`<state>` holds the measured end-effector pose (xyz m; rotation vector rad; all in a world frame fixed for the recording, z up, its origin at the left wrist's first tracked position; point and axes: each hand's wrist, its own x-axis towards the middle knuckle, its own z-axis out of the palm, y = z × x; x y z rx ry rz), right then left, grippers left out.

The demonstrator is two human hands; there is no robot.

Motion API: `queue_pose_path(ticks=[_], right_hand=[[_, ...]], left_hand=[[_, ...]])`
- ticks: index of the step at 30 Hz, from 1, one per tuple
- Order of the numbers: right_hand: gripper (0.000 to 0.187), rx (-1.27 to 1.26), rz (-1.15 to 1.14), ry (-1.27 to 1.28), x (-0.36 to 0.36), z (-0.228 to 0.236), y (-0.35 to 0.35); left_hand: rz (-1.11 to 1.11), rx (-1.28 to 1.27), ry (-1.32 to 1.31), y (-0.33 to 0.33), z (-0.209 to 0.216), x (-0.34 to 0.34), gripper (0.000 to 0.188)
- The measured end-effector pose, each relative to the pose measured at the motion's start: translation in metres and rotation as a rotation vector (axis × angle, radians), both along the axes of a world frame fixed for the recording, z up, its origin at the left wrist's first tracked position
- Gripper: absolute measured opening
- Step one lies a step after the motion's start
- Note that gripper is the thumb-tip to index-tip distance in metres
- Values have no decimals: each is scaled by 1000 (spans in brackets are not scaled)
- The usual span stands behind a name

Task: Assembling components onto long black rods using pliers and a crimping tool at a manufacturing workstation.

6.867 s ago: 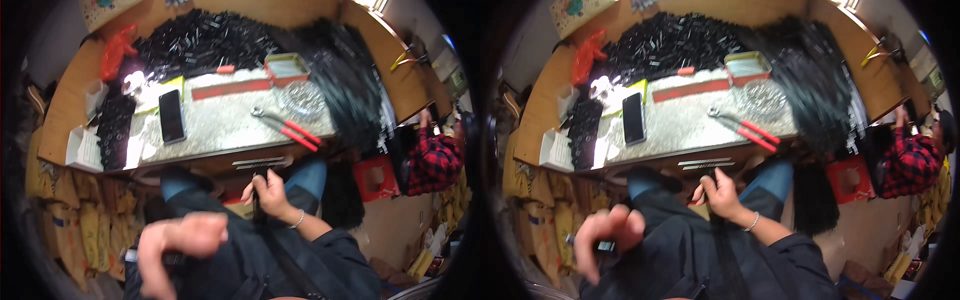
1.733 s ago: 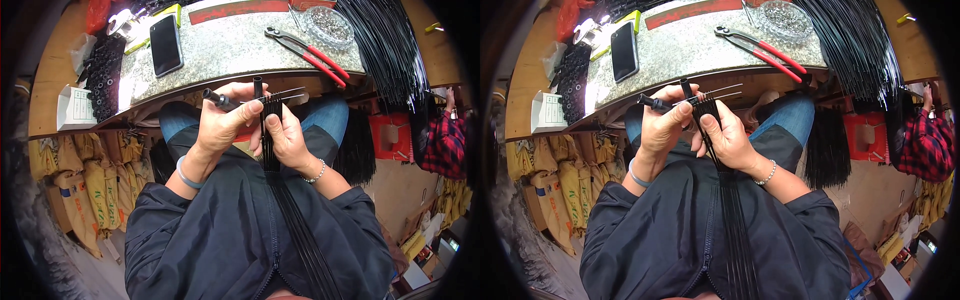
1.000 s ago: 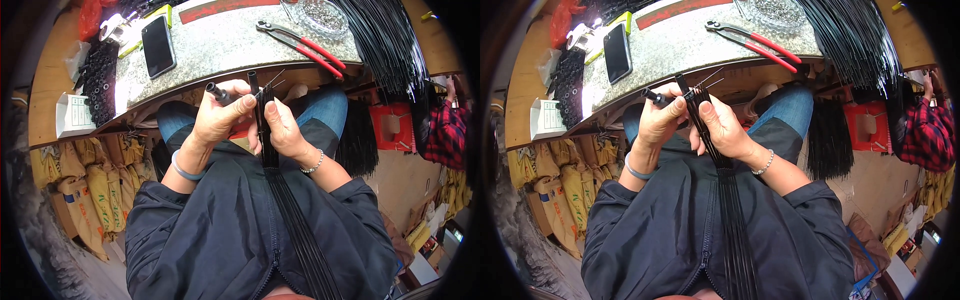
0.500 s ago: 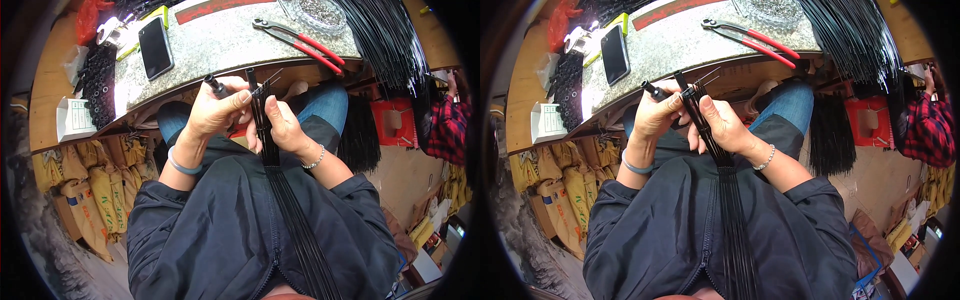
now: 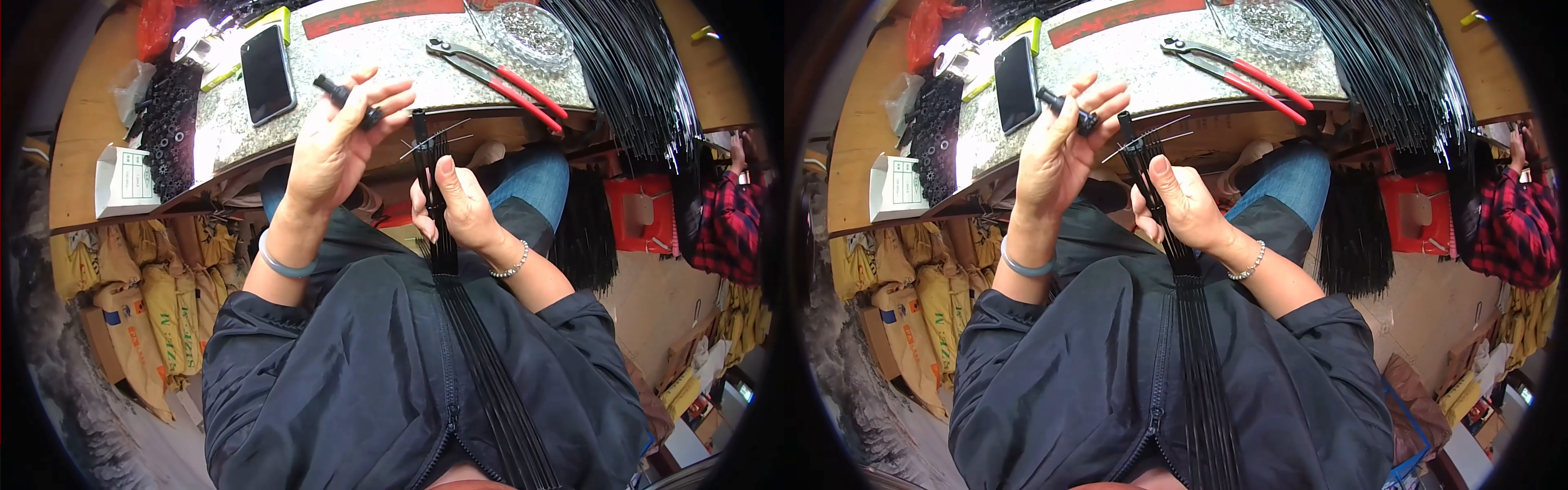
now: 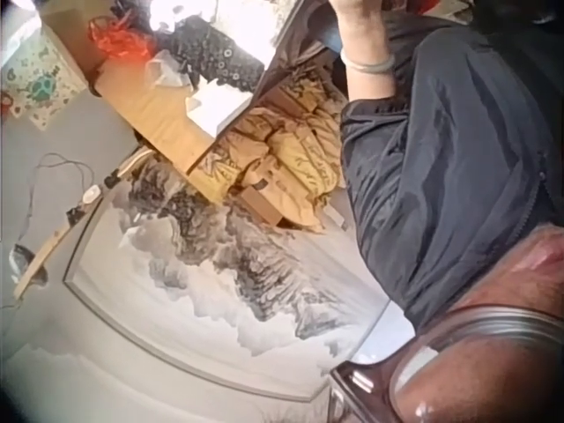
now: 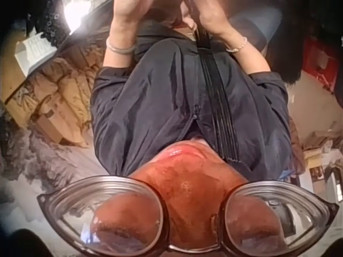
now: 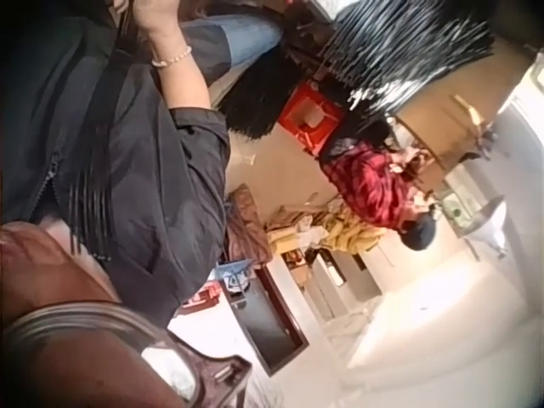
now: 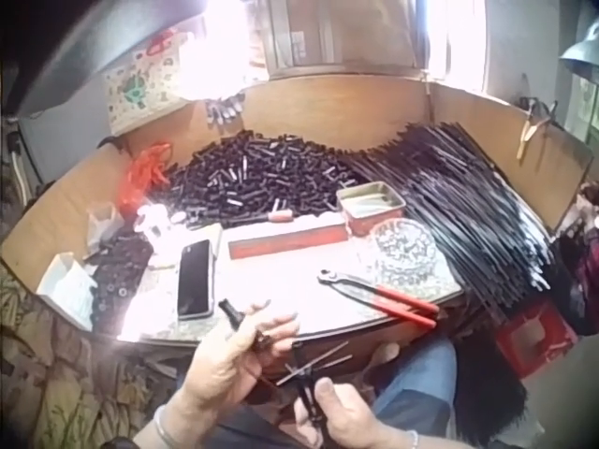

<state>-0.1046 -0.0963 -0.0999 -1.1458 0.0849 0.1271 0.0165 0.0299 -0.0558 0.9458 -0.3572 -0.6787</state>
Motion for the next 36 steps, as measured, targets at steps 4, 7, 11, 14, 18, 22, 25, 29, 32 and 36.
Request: queue_pose_path(ticks=[4, 7, 11, 14, 18, 22, 25, 29, 32, 36], right_hand=[[64, 0, 5, 0, -1, 2, 2], [64, -9, -10, 28, -1, 4, 3], [63, -17, -34, -6, -1, 2, 1], [63, -17, -43, -6, -1, 3, 1], [62, -16, -50, -9, -1, 1, 0], [62, -10, -53, -1, 0, 2, 0], [62, -10, -53, -5, 0, 2, 0], [62, -21, -41, -13, 0, 1, -1], [62, -16, -45, -12, 0, 1, -2], [61, 17, -76, -13, 0, -2, 1]], left_hand=[[-98, -38, -53, -17, 17, -4, 41], [-209, -74, -53, -21, 13, -3, 41], [-176, 76, -35, -22, 10, -3, 34], [-193, 123, -58, -21, 11, -2, 35], [-143, 151, -63, -23, 15, -6, 37], [-102, 169, -104, -22, 12, -6, 36], [-63, 192, -141, -22, 8, -6, 35], [-40, 237, -233, -22, 7, -5, 35], [-174, 181, -113, -16, 5, -2, 32], [-322, 188, -80, -8, 6, -1, 29]])
